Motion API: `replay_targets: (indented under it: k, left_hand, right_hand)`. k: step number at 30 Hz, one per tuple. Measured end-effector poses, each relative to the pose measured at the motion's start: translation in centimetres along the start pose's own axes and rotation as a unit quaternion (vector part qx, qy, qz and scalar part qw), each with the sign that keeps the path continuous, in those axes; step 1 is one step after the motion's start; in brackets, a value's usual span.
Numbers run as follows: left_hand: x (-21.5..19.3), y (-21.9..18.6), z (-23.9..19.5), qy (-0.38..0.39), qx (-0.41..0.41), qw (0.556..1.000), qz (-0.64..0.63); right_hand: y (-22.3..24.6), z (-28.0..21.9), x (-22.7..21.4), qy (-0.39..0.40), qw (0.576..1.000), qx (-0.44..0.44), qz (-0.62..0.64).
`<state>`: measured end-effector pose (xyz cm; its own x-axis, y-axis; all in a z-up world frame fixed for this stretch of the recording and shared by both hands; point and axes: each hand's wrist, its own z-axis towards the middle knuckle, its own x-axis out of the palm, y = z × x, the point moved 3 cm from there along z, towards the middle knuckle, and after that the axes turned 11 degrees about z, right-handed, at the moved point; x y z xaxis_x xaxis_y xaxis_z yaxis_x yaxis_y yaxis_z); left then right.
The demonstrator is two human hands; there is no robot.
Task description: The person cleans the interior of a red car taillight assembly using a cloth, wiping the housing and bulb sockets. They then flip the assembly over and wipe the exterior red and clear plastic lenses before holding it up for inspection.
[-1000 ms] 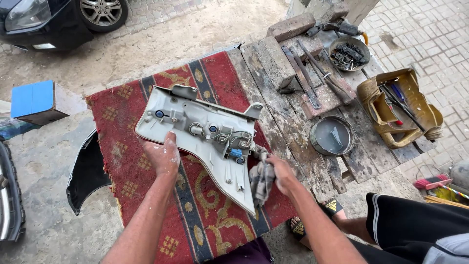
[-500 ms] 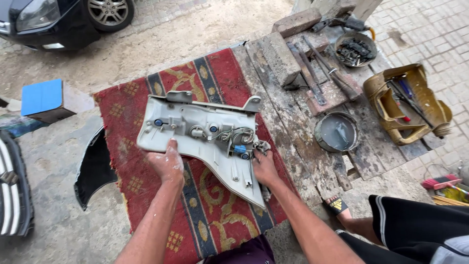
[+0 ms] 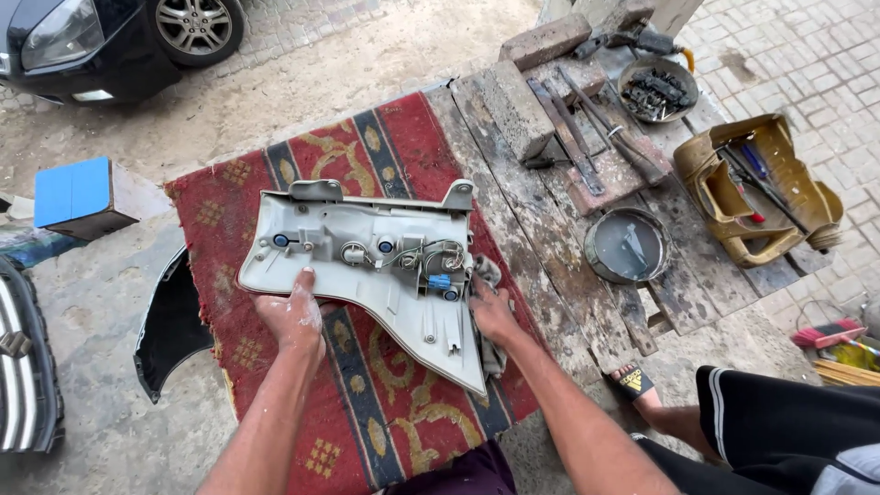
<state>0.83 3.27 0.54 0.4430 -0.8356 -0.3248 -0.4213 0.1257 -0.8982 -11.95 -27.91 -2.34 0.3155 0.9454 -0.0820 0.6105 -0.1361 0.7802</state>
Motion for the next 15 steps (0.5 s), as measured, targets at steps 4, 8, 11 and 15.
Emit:
replay_targets:
  k: [4,8,11,15]
  left_hand:
    - [-0.9,-1.8,-2.8,0.009,-0.024,1.0,-0.003]
    - [-1.0,-0.8,-2.4,-0.002,-0.038,0.999,-0.01]
    - [-0.7,2.1,-0.3,-0.016,-0.031,0.999,-0.013]
    - [-0.2,3.1,1.2,-0.022,0.001,0.999,-0.027]
  right_hand:
    - [-1.1,4.9,-1.2,0.004,0.995,-0.025,-0.096]
    - [0.5,4.3,-0.4,-0.011,0.993,-0.099,-0.062]
    - [-2.9,5.3,-0.7,-0.03,0.986,-0.159,-0.045]
    - [-5.6,6.0,-2.6,-0.029,0.983,-0.169,-0.07]
